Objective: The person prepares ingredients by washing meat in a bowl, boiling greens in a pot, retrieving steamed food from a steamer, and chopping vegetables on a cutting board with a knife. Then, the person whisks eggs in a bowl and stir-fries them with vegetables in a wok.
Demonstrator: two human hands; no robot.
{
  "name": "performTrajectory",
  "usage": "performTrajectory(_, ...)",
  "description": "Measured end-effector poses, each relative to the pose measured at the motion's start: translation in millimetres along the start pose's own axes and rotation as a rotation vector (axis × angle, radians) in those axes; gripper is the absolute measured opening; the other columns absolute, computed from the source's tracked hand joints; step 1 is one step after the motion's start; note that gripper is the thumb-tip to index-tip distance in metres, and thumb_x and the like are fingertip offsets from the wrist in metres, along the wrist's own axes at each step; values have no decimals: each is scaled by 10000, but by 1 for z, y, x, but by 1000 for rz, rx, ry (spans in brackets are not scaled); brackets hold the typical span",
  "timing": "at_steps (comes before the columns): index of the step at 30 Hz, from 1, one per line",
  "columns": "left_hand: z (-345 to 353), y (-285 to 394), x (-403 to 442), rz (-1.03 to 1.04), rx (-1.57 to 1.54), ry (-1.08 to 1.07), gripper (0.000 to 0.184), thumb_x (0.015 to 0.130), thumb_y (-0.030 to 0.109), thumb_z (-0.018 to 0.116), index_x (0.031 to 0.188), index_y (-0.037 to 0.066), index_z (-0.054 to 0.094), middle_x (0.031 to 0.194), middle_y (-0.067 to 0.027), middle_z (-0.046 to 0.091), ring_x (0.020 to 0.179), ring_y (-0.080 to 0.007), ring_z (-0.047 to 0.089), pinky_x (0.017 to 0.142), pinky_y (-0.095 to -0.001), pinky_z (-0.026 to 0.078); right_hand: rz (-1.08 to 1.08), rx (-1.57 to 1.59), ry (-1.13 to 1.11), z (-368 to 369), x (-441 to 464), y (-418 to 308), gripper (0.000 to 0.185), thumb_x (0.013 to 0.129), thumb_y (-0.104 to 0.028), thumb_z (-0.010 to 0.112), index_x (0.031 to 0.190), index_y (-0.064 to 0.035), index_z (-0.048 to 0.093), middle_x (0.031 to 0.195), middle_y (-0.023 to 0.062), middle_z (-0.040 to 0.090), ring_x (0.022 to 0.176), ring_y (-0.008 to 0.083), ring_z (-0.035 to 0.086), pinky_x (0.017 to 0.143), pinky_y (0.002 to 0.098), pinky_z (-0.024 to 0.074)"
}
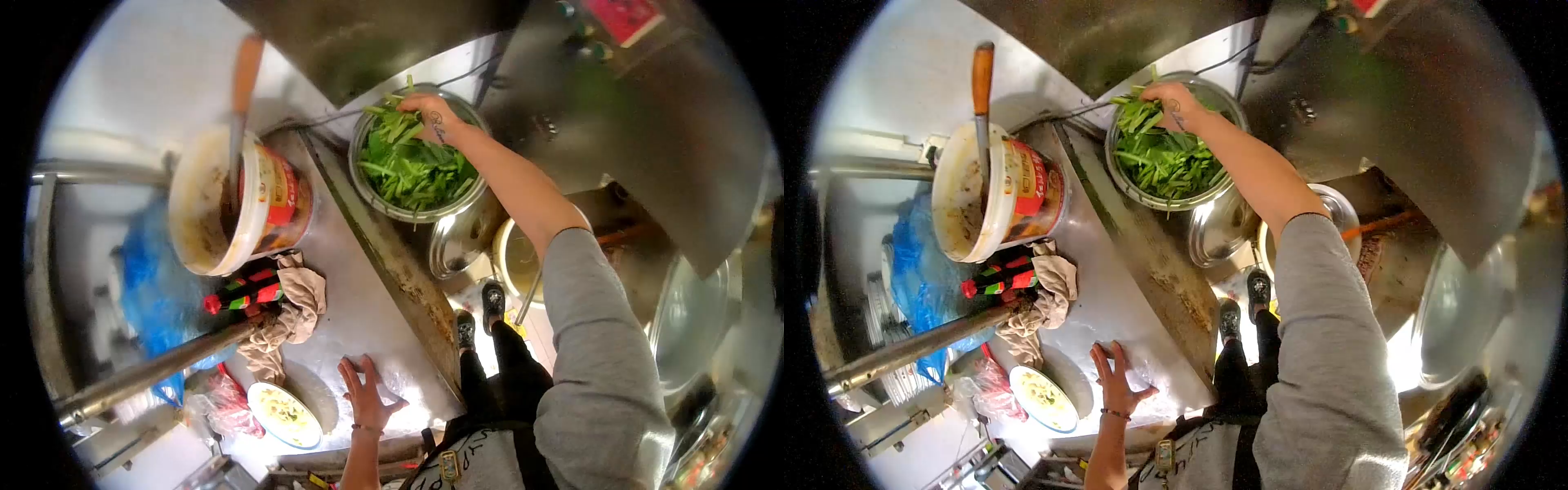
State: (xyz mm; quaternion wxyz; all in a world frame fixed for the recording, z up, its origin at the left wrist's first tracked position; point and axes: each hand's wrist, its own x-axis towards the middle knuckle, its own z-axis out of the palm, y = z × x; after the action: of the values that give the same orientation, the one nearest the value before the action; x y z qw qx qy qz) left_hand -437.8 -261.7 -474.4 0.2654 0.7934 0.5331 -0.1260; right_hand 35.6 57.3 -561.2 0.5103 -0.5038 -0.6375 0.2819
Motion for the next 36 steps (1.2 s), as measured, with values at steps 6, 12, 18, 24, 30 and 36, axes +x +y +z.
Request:
performTrajectory(6, 7, -1, -8, -1, 57, -34, 1454, 363, 515, 887, 1488, 139, 45, 1495, -292, -69, 1390, -447, -28, 1102, -531, 184, -166, -271, 108, -120, -95, -205, 517, 657, -275, 760, 1062, 19, 628, 1078, 171, 619, 995, 278, 600, 875, 379, 484)
performTrajectory(12, 35, -35, 3, 124, 186, 24, 1448, 377, 508, 891, 1485, 103, 51, 1489, -312, 4, 1394, -428, -28, 1116, -517, 156, 81, -514, 222, -257, -344, -381, 548, 616, -298, 789, 1053, 0, 649, 1233, 213, 547, 1145, 354, 533, 931, 424, 462)
performTrajectory(18, 18, -39, 25, 242, 503, -205, 1106, 595, 570, 758, 1433, 64, 244, 1463, -233, 232, 1363, -430, 136, 1067, -580, 184, 915, -1113, 168, -329, -542, -390, 591, 689, 7, 686, 1246, -148, 565, 1386, 165, 420, 1202, 319, 465, 988, 397, 433)
performTrajectory(24, -23, 9, 86, 237, 388, -141, 548, 812, 332, 643, 1252, 29, 520, 1253, -192, 536, 1168, -368, 480, 1001, -463, 373, 1261, -319, 835, -463, -575, -475, 205, 855, -112, 565, 1023, -76, 677, 984, 104, 669, 822, 168, 617, 714, 333, 515)
performTrajectory(30, -61, 238, 91, 447, 22, -89, 470, 792, 251, 679, 1175, -1, 577, 1109, -210, 615, 995, -339, 601, 820, -388, 495, 1344, -1936, 891, -646, -657, -564, 525, 920, -483, 456, 1241, -74, 528, 1125, 149, 620, 1085, 311, 564, 933, 435, 429)
performTrajectory(36, -102, 359, 180, 820, -1, 99, 421, 820, 226, 675, 1146, -28, 595, 1068, -203, 638, 918, -289, 641, 786, -365, 506, 1375, -1757, 858, -549, -663, -567, 345, 939, -463, 432, 1054, -190, 608, 1076, 117, 631, 959, 327, 612, 793, 444, 486)
